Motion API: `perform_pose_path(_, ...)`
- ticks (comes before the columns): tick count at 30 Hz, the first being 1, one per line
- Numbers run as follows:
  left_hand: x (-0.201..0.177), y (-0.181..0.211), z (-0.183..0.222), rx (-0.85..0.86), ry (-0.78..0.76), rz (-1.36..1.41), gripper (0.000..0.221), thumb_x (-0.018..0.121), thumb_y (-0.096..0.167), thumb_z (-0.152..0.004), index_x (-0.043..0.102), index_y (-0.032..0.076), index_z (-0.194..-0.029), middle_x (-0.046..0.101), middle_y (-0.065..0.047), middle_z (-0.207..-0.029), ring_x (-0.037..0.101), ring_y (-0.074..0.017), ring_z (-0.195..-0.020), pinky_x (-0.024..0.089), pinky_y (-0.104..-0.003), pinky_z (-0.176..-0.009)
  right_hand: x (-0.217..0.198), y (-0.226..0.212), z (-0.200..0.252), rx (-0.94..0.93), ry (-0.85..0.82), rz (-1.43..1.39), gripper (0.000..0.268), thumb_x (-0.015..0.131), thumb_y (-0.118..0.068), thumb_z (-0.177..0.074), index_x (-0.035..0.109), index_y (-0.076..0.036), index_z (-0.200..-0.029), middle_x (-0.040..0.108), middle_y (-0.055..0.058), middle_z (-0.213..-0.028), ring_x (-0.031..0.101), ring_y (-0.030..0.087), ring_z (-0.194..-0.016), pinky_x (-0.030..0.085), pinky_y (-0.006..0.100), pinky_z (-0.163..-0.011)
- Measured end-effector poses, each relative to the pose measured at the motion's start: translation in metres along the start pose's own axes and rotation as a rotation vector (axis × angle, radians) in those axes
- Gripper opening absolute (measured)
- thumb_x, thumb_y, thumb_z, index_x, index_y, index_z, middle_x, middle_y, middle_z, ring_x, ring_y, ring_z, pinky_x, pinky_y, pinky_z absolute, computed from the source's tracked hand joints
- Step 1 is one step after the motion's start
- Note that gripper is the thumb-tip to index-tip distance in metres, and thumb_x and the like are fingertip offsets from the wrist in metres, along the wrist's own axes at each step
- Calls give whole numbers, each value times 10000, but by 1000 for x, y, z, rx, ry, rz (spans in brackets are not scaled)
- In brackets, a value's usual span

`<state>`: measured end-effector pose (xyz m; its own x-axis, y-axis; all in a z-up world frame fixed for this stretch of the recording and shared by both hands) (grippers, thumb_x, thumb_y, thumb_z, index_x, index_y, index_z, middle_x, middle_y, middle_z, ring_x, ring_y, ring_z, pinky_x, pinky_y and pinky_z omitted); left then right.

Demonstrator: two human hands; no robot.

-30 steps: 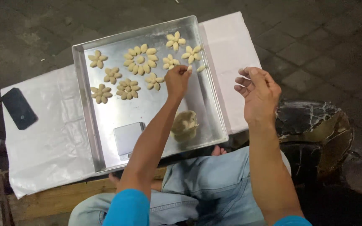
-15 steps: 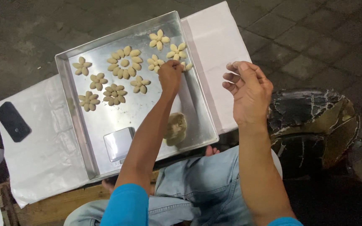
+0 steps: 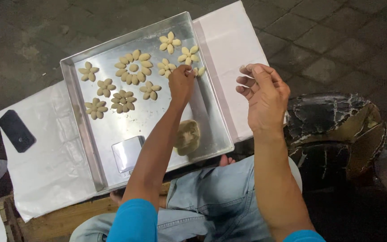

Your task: Shape small pieces of dough into flower patterns on a baking tray

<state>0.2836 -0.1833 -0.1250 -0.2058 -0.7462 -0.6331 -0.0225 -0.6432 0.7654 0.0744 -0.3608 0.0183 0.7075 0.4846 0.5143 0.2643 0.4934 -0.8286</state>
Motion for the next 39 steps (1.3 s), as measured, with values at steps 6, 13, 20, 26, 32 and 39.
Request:
perform_pose_path(6, 7, -7, -6, 61, -53, 6, 219, 720, 190, -920, 777, 154, -1128, 761, -69, -891, 743, -353, -947, 567, -519, -900, 6, -2, 0, -5, -1, 15, 147, 705, -186, -925, 716, -49, -977, 766, 169, -943, 778, 217, -766, 657, 290, -651)
perform_pose_path(13, 10, -1, -2, 234, -112, -123, 236, 694, 201, -947, 785, 202, -1165, 712, -171, -976, 688, -480, -994, 546, -575, -895, 4, -2, 4, -11, 16, 27, 154, 711, -187, -922, 715, -46, -985, 767, 173, -946, 783, 221, -768, 665, 294, -642)
perform_pose_path(20, 9, -9, -8, 240, -65, -42, 333, 725, 254, -947, 733, 266, -1279, 638, -115, -1021, 684, -438, -1015, 547, -550, -900, 8, 2, 1, -35, -29, 46, 167, 704, -189, -941, 712, -37, -1009, 761, 181, -963, 779, 223, -788, 663, 296, -663)
perform_pose_path(26, 8, -6, -4, 272, -67, -54, 333, 779, 276, -918, 704, 116, -1200, 578, -167, -1005, 669, -511, -977, 527, -648, -881, 14, 9, 1, -131, -142, 268, 128, 728, -152, -967, 718, -48, -1041, 750, 153, -949, 754, 192, -779, 664, 308, -669)
perform_pose_path(32, -88, -5, 93, 372, -44, 109, 574, 802, 278, -925, 590, 59, -1412, 704, -171, -1080, 745, -335, -876, 608, -398, -661, 42, 26, 69, -221, -580, 1099, 344, 806, -91, -835, 752, -28, -1169, 748, 231, -940, 747, 363, -796, 608, 436, -688)
perform_pose_path(39, -163, -30, 244, 405, 10, 119, 570, 751, 253, -941, 576, 8, -1425, 618, -188, -1171, 669, -394, -1031, 606, -424, -793, 13, 104, 85, -187, -767, 1420, 488, 791, -126, -814, 706, -73, -1292, 728, 191, -1129, 754, 346, -949, 607, 498, -826)
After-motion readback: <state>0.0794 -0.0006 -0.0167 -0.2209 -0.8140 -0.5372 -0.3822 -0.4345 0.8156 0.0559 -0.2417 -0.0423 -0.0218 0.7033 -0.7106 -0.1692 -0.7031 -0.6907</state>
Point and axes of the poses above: each hand's wrist, its own z-axis away from the middle knuckle, its own x-axis out of the palm, y = z × x, the point moved 8 cm from there along -z, towards the middle knuckle
